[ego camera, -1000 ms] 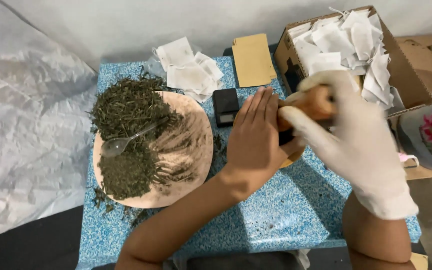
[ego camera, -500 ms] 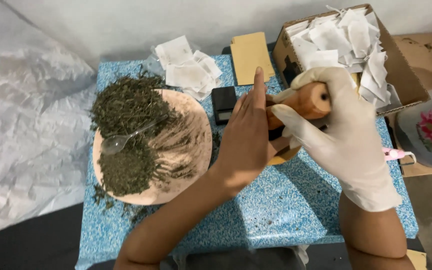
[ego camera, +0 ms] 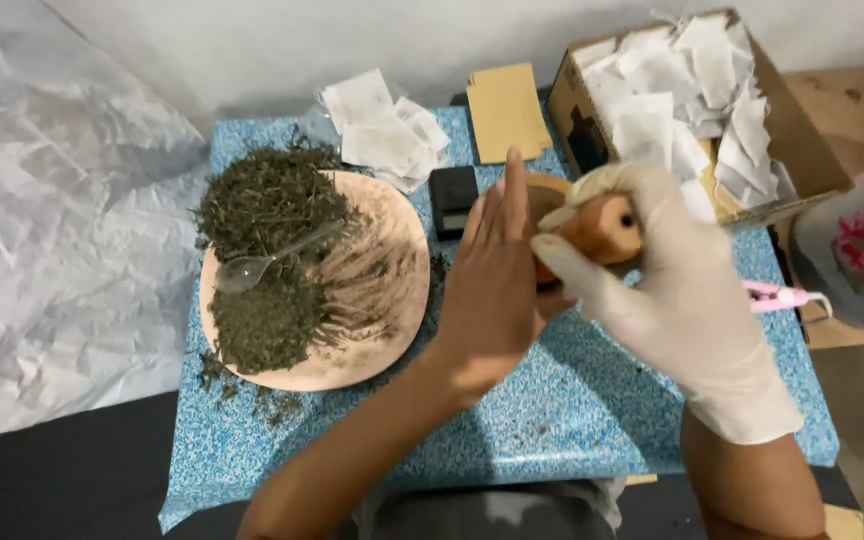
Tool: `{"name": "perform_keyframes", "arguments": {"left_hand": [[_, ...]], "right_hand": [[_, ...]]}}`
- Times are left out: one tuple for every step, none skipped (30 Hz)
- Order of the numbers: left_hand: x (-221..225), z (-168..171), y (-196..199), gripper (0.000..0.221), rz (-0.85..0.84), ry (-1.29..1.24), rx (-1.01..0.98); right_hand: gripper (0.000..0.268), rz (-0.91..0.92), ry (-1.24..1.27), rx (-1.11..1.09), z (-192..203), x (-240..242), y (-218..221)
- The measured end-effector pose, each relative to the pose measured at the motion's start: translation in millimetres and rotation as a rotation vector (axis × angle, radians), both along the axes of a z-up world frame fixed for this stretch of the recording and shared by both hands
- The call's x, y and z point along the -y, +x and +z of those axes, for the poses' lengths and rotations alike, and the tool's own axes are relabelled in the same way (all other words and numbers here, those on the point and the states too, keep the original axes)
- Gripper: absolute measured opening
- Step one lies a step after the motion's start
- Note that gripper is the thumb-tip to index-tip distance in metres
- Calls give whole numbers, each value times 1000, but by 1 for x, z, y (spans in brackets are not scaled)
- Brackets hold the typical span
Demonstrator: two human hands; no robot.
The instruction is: Grinding dried tea leaves with a mortar and pestle and filling them into tea bags.
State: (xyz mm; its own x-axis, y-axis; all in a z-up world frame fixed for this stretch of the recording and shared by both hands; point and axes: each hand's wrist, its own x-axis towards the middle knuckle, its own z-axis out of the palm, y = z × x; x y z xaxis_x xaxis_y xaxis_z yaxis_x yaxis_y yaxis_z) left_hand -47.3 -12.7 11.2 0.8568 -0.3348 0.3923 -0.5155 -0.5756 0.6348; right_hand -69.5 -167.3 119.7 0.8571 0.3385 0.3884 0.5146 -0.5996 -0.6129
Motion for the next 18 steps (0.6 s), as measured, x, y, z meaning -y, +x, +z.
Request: {"name": "perform_keyframes", "arguments": {"left_hand": [[2,-5,6,152,4,-1,9],[3,-14,3,149,56,112,65],[5,-23,1,147,107,225,121],[7,-18,-3,147,101,227,120],[8,-12,-6,141,77,156,59],[9,-5,-4,135,64,83,13],[10,-5,-1,135,69,83,27],[12,-8,-3,118,71,120,55],[14,-11,-4,108,74,158,83],[15,-13,-4,108,69,157,79],[17,-14,-3,108,96,217,98],[20,-15,3,109,114,274,126],[23,-15,5,109,98,271,132],[23,-16,7,112,98,291,121],[23,-17,8,116,97,311,110],[24,-18,11,116,104,312,95],[25,-21,13,111,103,301,104],[25,-21,19,106,100,291,125]], "right_hand": [[30,4,-1,9,2,1,6],[32,-16,-30,-58,1,1,5],[34,-34,-60,-125,0,2,5],[34,-40,-57,-127,8,2,-6],[36,-125,-92,-129,16,1,-16],[38,-200,-127,-116,27,0,-22],[38,-197,-126,-102,21,3,-19],[42,-219,-136,-70,14,7,-20],[45,-241,-147,-38,7,11,-20],[45,-246,-148,-43,7,12,-20],[45,-246,-149,-105,6,13,-18],[45,-259,-149,-160,7,15,-15],[45,-275,-149,-157,4,19,-18],[46,-243,-139,-86,0,22,-19],[46,-211,-129,-15,-4,24,-22],[46,-201,-130,-29,-3,22,-18],[45,-179,-136,-31,-3,20,-14],[45,-162,-138,-23,-2,18,-8]]}}
